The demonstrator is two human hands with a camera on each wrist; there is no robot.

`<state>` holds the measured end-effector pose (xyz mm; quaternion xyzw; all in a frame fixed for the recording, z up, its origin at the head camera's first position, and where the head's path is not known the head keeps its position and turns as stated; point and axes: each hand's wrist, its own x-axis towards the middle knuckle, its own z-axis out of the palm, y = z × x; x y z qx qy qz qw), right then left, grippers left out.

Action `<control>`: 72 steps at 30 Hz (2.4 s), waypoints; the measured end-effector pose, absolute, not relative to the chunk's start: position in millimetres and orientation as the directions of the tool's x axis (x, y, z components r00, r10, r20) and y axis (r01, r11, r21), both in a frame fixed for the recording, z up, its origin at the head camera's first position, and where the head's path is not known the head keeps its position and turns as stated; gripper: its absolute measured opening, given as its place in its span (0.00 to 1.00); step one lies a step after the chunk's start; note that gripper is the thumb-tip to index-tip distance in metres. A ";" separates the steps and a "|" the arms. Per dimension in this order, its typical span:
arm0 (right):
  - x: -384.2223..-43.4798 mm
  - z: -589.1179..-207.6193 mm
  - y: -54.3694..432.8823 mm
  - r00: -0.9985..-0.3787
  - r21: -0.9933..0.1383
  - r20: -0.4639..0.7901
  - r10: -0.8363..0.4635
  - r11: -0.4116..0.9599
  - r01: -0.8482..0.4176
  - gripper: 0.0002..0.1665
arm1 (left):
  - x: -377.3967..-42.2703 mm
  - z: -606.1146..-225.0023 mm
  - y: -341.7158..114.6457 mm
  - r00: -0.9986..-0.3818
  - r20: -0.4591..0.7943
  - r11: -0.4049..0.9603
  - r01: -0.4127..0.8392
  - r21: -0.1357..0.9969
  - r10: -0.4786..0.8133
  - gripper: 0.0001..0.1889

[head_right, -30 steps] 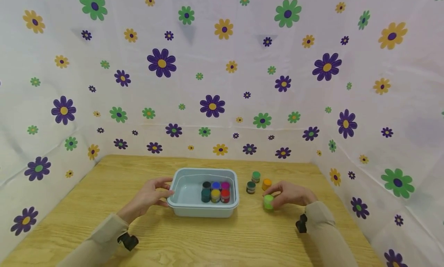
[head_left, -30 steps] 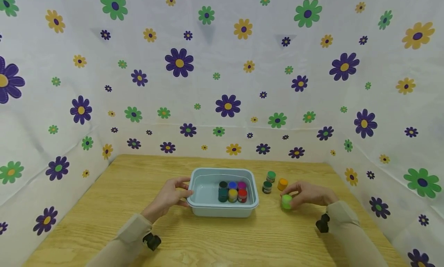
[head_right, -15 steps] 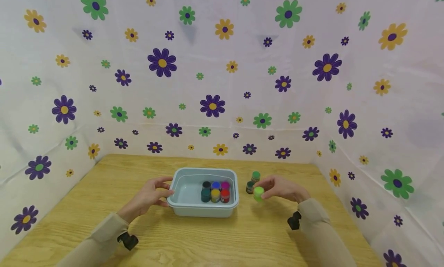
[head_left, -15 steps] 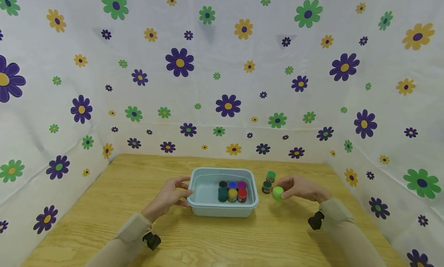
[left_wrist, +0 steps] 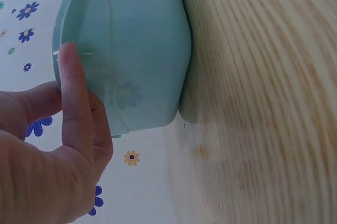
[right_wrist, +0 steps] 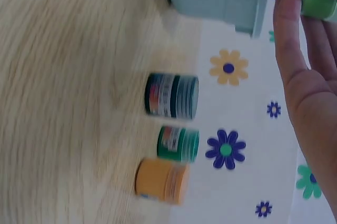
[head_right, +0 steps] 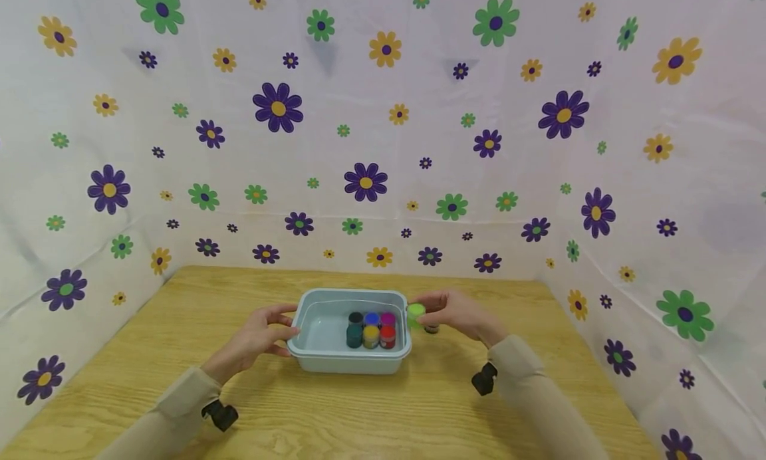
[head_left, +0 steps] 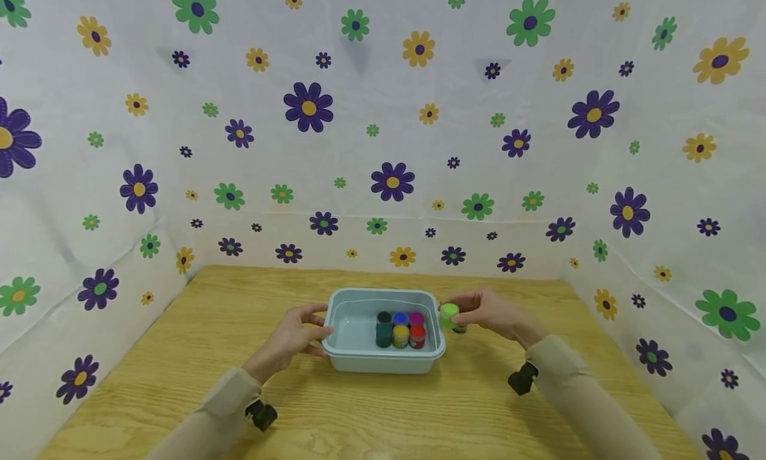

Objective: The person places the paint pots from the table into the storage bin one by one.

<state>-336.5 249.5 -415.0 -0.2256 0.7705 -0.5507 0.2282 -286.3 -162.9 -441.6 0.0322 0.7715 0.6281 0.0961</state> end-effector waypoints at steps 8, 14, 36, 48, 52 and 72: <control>-329.8 -418.7 214.4 -0.854 -0.954 -0.032 -0.519 0.271 -0.129 0.31 | -287.9 -441.0 -159.8 -0.982 -0.120 0.213 -0.087 0.973 0.148 0.31; -330.6 -417.2 188.2 -0.869 -0.954 -0.006 -0.494 0.263 -0.143 0.29 | -288.8 -440.9 -159.5 -0.981 -0.111 0.221 -0.074 0.973 0.157 0.31; -349.8 -411.1 117.3 -0.845 -0.844 -0.074 -0.530 0.485 -0.230 0.25 | -286.1 -440.3 -162.6 -0.982 -0.098 0.230 -0.059 0.971 0.159 0.30; -353.0 -422.1 92.7 -0.862 -0.828 -0.025 -0.506 0.494 -0.265 0.21 | -286.3 -439.7 -161.2 -0.983 -0.093 0.230 -0.055 0.972 0.160 0.30; -348.5 -419.0 85.6 -0.859 -0.833 -0.047 -0.510 0.495 -0.248 0.21 | -286.2 -440.0 -162.1 -0.982 -0.081 0.220 -0.043 0.975 0.171 0.29; -361.2 -428.8 72.0 -0.887 -0.781 -0.029 -0.460 0.564 -0.267 0.24 | -284.1 -440.0 -162.2 -0.980 -0.084 0.218 -0.043 0.975 0.182 0.30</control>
